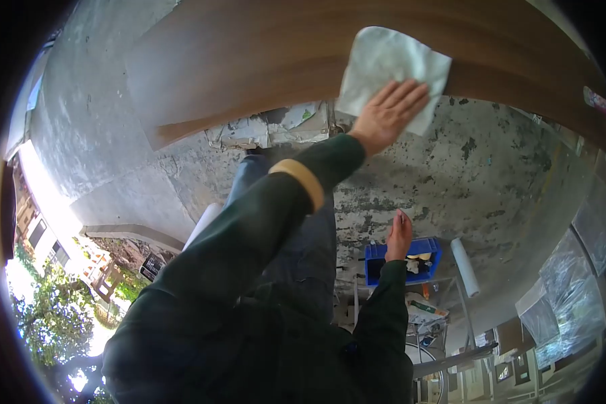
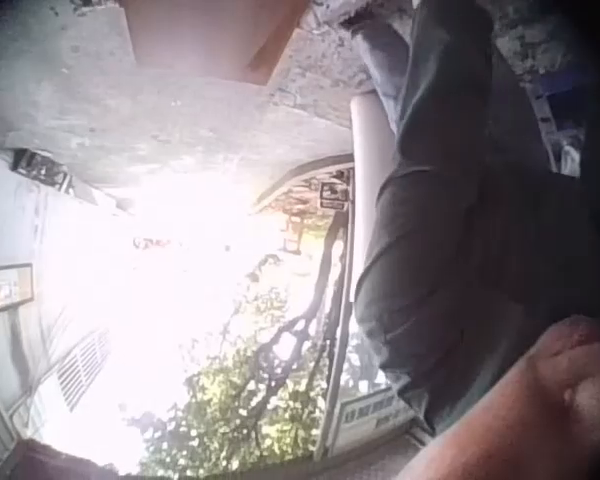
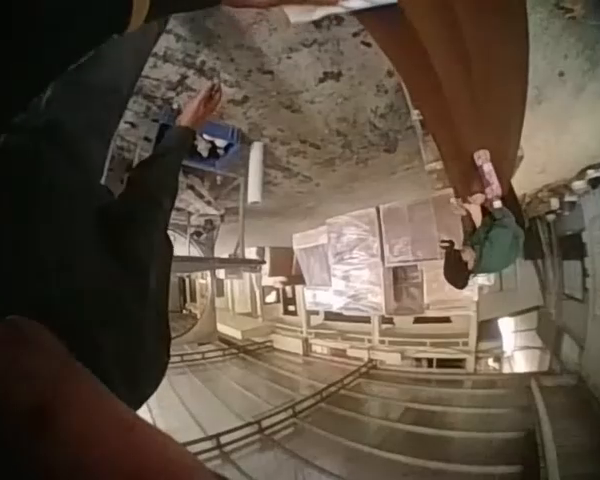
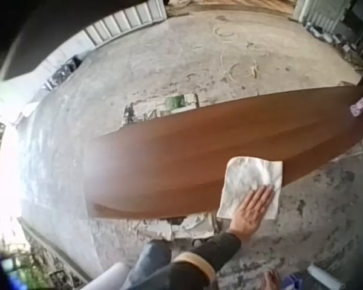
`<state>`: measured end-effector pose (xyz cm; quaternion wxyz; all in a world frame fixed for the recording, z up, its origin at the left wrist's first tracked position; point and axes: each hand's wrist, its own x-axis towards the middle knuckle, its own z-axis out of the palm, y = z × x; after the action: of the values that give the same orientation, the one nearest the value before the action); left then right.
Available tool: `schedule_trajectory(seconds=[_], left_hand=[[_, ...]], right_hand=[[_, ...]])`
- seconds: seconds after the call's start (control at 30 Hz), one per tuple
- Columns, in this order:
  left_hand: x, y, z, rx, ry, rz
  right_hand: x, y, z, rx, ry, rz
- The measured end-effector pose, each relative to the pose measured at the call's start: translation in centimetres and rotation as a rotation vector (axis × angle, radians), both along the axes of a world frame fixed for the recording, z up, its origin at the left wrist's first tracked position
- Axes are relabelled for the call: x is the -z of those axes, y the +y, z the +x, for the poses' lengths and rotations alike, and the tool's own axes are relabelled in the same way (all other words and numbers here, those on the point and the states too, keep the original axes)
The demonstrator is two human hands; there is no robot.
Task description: Clean the surface of a wooden board by scraping off residues and wiping it with cleaning fluid.
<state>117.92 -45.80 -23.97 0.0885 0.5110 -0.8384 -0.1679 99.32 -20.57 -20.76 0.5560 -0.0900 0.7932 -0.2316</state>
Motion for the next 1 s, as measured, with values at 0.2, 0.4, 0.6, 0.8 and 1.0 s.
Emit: schedule_trajectory(seconds=[0.2,0.4,0.6,0.8,1.0], left_hand=[[-0.7,7.3,16.4,-0.122,-0.017,0.256],[-1.7,17.5,34.5,-0.652,-0.198,0.122],[-1.9,15.3,30.5,-0.679,-0.125,0.146],[-0.7,11.1,18.9,-0.53,-0.08,0.116],[-0.3,5.8,5.4,-0.49,0.009,0.127]], right_hand=[[4.8,4.2,-2.8,-0.291,0.18,0.026],[4.2,1.2,1.0,-0.344,0.23,0.147],[8.1,3.4,-5.9,-0.492,0.429,0.06],[8.6,0.9,-10.8,-0.32,0.313,0.147],[8.8,-4.7,-15.8,-0.27,0.214,0.113]])
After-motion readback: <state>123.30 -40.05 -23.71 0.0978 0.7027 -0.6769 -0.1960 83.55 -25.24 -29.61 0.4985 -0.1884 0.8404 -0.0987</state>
